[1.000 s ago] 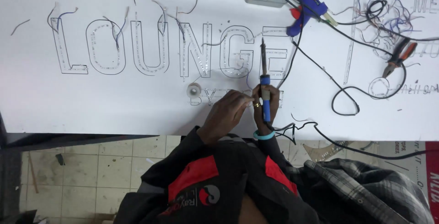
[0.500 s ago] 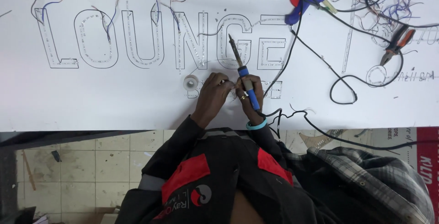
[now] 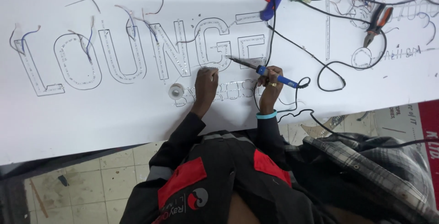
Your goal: Soldering electrical wires to LED strips on a sign template to create a lighted sign.
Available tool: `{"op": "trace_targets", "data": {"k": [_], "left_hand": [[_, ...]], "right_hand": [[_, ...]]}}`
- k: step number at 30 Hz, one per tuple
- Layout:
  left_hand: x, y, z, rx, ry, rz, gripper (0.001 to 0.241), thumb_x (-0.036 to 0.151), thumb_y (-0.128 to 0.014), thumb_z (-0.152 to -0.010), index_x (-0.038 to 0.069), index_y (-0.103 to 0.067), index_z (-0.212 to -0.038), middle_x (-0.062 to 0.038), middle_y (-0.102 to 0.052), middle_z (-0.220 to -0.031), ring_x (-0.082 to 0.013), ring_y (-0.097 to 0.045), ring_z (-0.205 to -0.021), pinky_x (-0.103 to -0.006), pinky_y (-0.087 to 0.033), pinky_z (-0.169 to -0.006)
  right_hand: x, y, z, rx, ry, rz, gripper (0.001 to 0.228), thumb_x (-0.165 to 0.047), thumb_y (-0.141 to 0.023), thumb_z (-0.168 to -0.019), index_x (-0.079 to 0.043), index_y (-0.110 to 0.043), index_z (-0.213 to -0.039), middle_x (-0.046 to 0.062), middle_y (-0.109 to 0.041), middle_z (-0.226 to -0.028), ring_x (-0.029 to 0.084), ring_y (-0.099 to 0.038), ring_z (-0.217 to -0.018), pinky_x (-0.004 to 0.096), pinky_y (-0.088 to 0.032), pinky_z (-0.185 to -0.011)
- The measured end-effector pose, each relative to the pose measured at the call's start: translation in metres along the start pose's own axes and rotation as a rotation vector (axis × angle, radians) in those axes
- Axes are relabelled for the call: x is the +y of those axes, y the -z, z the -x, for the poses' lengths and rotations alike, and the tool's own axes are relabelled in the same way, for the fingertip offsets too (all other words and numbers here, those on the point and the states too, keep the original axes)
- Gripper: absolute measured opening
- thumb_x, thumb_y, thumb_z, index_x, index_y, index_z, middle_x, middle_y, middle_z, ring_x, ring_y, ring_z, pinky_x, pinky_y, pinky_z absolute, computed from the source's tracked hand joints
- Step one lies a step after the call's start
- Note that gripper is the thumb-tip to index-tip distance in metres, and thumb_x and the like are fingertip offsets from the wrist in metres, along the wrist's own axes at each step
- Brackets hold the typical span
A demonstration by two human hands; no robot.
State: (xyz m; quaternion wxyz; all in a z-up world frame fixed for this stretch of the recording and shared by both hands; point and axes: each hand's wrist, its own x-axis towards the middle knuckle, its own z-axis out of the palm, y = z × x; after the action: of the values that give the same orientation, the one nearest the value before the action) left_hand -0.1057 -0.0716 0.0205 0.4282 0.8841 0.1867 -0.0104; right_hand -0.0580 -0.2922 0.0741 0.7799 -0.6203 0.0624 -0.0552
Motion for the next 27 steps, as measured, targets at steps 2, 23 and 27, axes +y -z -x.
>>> {"op": "trace_targets", "data": {"k": [2,23,27], "left_hand": [[0.006,0.008,0.001,0.025,-0.038,0.050,0.030,0.023,-0.063,-0.118,0.005,-0.082,-0.130,-0.019,-0.080,-0.115,-0.0362,-0.074,-0.119,-0.0500,-0.061,-0.105],[-0.001,0.008,0.002,0.041,-0.017,-0.043,0.007,0.018,-0.077,-0.110,0.012,-0.078,-0.108,-0.006,-0.074,-0.100,-0.0280,-0.073,-0.103,-0.0461,-0.061,-0.091],[0.008,0.008,-0.004,0.115,-0.001,0.059,0.012,0.018,-0.078,-0.110,0.006,-0.078,-0.111,-0.010,-0.077,-0.104,-0.0302,-0.076,-0.104,-0.0460,-0.064,-0.088]], "right_hand": [[0.003,0.001,-0.003,0.034,-0.005,0.027,0.028,-0.035,-0.061,-0.116,-0.007,-0.066,-0.116,-0.001,-0.051,-0.069,0.008,-0.051,-0.064,0.025,-0.050,-0.060],[0.040,-0.001,-0.018,0.027,-0.080,0.017,0.030,-0.034,-0.057,-0.115,-0.006,-0.068,-0.114,-0.001,-0.048,-0.065,0.012,-0.057,-0.061,0.027,-0.052,-0.063],[0.039,-0.006,-0.018,0.016,-0.078,0.043,0.029,-0.032,-0.056,-0.114,-0.007,-0.070,-0.113,-0.001,-0.051,-0.065,0.012,-0.061,-0.059,0.027,-0.046,-0.062]]}}
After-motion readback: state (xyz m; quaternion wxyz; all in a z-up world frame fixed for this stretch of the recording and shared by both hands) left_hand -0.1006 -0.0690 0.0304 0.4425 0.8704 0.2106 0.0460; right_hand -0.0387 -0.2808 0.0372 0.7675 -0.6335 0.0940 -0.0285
